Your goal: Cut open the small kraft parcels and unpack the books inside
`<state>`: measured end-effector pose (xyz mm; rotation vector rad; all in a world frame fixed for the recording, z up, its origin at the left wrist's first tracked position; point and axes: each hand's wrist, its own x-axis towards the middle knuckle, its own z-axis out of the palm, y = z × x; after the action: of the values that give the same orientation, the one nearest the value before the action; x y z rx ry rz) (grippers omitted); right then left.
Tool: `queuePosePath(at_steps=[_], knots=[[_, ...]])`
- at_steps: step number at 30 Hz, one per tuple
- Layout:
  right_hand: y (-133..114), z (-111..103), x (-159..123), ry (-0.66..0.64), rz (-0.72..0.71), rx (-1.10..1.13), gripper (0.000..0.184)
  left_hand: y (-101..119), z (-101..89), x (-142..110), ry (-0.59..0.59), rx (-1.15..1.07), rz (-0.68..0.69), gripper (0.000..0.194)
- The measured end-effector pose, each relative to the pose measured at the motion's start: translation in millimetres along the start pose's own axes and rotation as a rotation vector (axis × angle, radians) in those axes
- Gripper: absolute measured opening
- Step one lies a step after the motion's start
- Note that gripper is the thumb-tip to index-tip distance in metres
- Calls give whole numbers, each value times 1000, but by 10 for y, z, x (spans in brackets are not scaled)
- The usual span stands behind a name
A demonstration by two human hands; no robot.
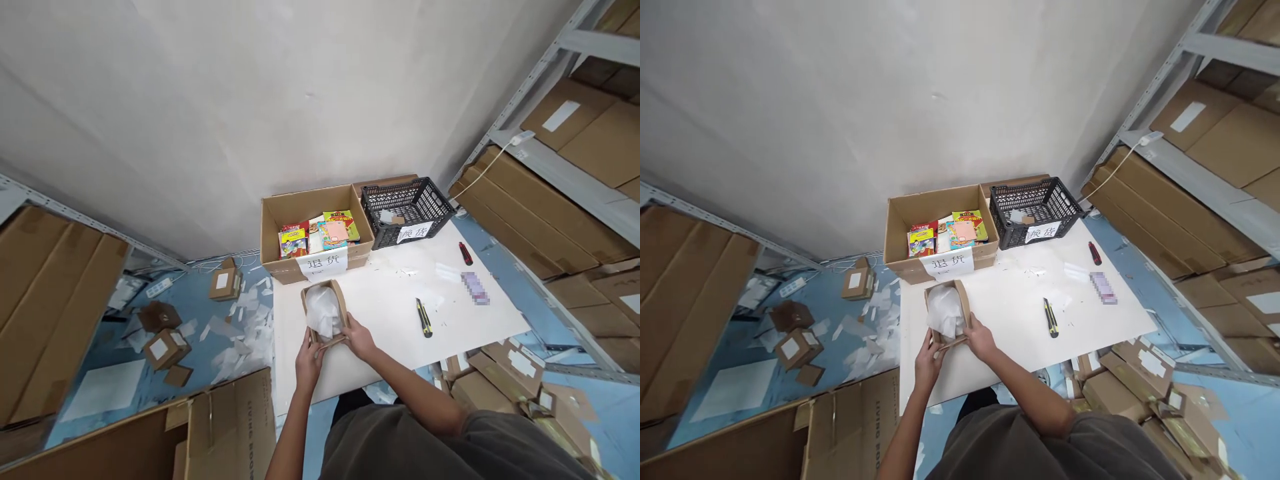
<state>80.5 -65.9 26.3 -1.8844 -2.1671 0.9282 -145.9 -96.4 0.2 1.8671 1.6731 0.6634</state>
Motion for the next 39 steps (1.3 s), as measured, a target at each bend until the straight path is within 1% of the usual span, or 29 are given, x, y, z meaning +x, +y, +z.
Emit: queuePosePath(at_steps=[2,3,5,7,9,11,12,14,16,19,20,22,24,26,28,29,31,32,33,35,37,39], knots=[[86,-249,-49,54,-10,5,15,252,-14,106,23,27,27,14],[156,-375,-93,80,-8,10,15,391,9,160,30,39,44,14],[358,-616,-226,141,3,23,14,700,119,262,37,61,80,14],[643,-840,-427,208,26,38,15,1059,317,348,36,73,122,16],[1016,-1048,-699,278,56,53,17,1477,611,404,23,75,173,17],[1481,-1244,-1040,346,97,70,19,1949,1012,416,-11,73,230,17],[1746,-1337,-1236,376,131,81,19,2202,1254,402,-33,67,260,17],[2329,-1511,-1681,427,226,106,18,2732,1805,328,-88,42,324,17],[2936,-1658,-2208,467,345,126,17,3281,2403,190,-167,3,388,17],[3746,-1795,-3137,523,520,138,19,4095,3257,-120,-338,-61,506,16],[3963,-1812,-3466,545,583,139,21,4355,3510,-242,-403,-85,557,16],[4311,-1799,-4111,588,724,140,23,4838,3962,-497,-540,-128,673,16],[4560,-1724,-4689,623,882,148,25,5258,4358,-754,-685,-140,781,15],[4737,-1604,-5165,653,1023,168,27,5597,4711,-1002,-828,-118,863,17],[4865,-1467,-5529,694,1146,177,34,5853,5013,-1222,-960,-73,926,22],[4915,-1400,-5673,717,1212,173,39,5950,5138,-1314,-1012,-43,950,30],[4998,-1283,-5896,766,1356,161,54,6082,5314,-1445,-1064,21,972,53],[5034,-1238,-5976,789,1413,156,60,6115,5361,-1479,-1059,45,966,63],[5069,-1204,-6035,810,1444,151,64,6123,5380,-1491,-1039,57,952,70],[5145,-1178,-6083,845,1416,134,66,6064,5340,-1452,-983,45,909,71],[5233,-1217,-6019,868,1319,107,63,5909,5212,-1353,-940,19,870,67],[5314,-1326,-5827,880,1204,85,60,5684,5016,-1225,-904,16,827,64]])
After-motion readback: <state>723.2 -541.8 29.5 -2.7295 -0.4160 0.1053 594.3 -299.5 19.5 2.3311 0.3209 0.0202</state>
